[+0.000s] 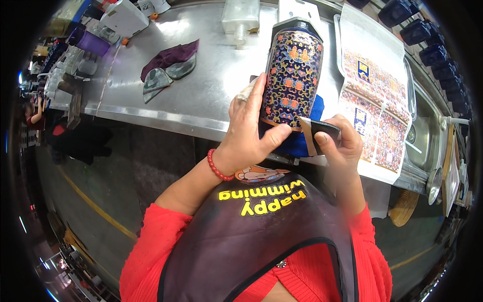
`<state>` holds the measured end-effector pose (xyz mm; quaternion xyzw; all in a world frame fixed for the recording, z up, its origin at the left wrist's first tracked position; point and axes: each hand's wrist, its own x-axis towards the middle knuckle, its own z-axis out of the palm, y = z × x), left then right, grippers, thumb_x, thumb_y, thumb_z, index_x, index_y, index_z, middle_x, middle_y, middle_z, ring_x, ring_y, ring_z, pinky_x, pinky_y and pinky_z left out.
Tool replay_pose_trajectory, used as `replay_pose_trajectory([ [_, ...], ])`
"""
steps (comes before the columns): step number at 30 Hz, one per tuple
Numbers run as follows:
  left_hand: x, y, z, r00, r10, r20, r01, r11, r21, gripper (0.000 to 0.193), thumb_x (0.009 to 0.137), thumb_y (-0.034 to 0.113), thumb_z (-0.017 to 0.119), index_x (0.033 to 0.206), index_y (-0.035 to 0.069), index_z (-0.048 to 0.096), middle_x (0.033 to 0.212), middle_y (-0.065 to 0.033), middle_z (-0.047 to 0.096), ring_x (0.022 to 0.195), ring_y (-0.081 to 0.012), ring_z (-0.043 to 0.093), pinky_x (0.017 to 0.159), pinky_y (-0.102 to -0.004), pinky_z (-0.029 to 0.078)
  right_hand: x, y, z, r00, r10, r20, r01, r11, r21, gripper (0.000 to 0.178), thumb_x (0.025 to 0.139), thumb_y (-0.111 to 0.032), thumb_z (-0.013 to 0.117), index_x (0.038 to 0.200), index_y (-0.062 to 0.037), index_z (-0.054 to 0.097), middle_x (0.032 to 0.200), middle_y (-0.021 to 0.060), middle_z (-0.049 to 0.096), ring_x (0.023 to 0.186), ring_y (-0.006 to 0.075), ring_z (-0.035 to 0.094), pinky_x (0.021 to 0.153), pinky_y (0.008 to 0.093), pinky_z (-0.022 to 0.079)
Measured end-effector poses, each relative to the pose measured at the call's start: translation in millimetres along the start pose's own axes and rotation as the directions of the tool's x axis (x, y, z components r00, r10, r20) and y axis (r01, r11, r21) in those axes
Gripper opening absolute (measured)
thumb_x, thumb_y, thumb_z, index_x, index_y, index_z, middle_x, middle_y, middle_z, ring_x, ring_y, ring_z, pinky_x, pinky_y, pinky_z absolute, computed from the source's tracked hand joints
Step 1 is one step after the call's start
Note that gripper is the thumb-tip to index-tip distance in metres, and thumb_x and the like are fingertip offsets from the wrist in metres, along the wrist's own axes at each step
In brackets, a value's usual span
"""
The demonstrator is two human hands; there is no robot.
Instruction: The person applies decorative stickers to a dark blue ceramic bottle. They peel individual stickers from a sheet, place them on the bottle surface, and smooth them with a small black tool. The person repeats this process for multiple stickers across the bottle's body.
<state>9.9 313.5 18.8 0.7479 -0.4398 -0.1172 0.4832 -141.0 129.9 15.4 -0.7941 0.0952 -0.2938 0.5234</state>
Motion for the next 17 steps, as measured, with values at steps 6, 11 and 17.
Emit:
replay_pose_trajectory([
  [6, 0.3, 3.8, 2.7, 0.999, 0.042, -0.025, -0.038, 0.989, 0.144, 0.1, 0.087, 0.034, 0.074, 0.16, -0.009, 0.019, 0.153, -0.0275, 0.043, 0.14, -0.0398, 0.041, 0.119, -0.0483, 0.024, -2.0, -1.3, 0.9, 1.0, 0.021, 0.002, -0.021, 1.0, 0.001, 0.023, 0.087, -0.016, 0.082, 0.096, 0.0007, 0.069, 0.076, 0.0056, 0.058, 0.066, 0.0146, 0.054, 0.057, 0.0282, 0.04],
  [11, -0.1, -0.5, 3.5, 0.997, 0.067, -0.045, -0.06, 0.988, 0.144, 0.099, 0.089, 0.034, 0.073, 0.16, -0.008, 0.019, 0.154, -0.0269, 0.044, 0.141, -0.0396, 0.043, 0.12, -0.0455, 0.027, -2.3, -2.0, 2.7, 1.0, 0.025, -0.005, -0.025, 0.999, -0.022, 0.023, 0.088, -0.017, 0.081, 0.096, 0.0008, 0.069, 0.077, 0.0061, 0.06, 0.067, 0.0152, 0.055, 0.059, 0.0285, 0.042],
  [17, -5.9, -0.2, 3.3, 0.994, 0.099, -0.037, -0.095, 0.991, 0.096, 0.099, 0.092, 0.045, 0.069, 0.159, -0.01, 0.02, 0.154, -0.0261, 0.04, 0.143, -0.0401, 0.037, 0.12, -0.0534, 0.02, -4.8, -2.2, 3.5, 0.995, 0.095, -0.017, -0.095, 0.995, -0.007, 0.023, 0.089, -0.019, 0.08, 0.096, 0.0007, 0.07, 0.078, 0.0067, 0.062, 0.068, 0.0164, 0.057, 0.061, 0.0288, 0.044],
])
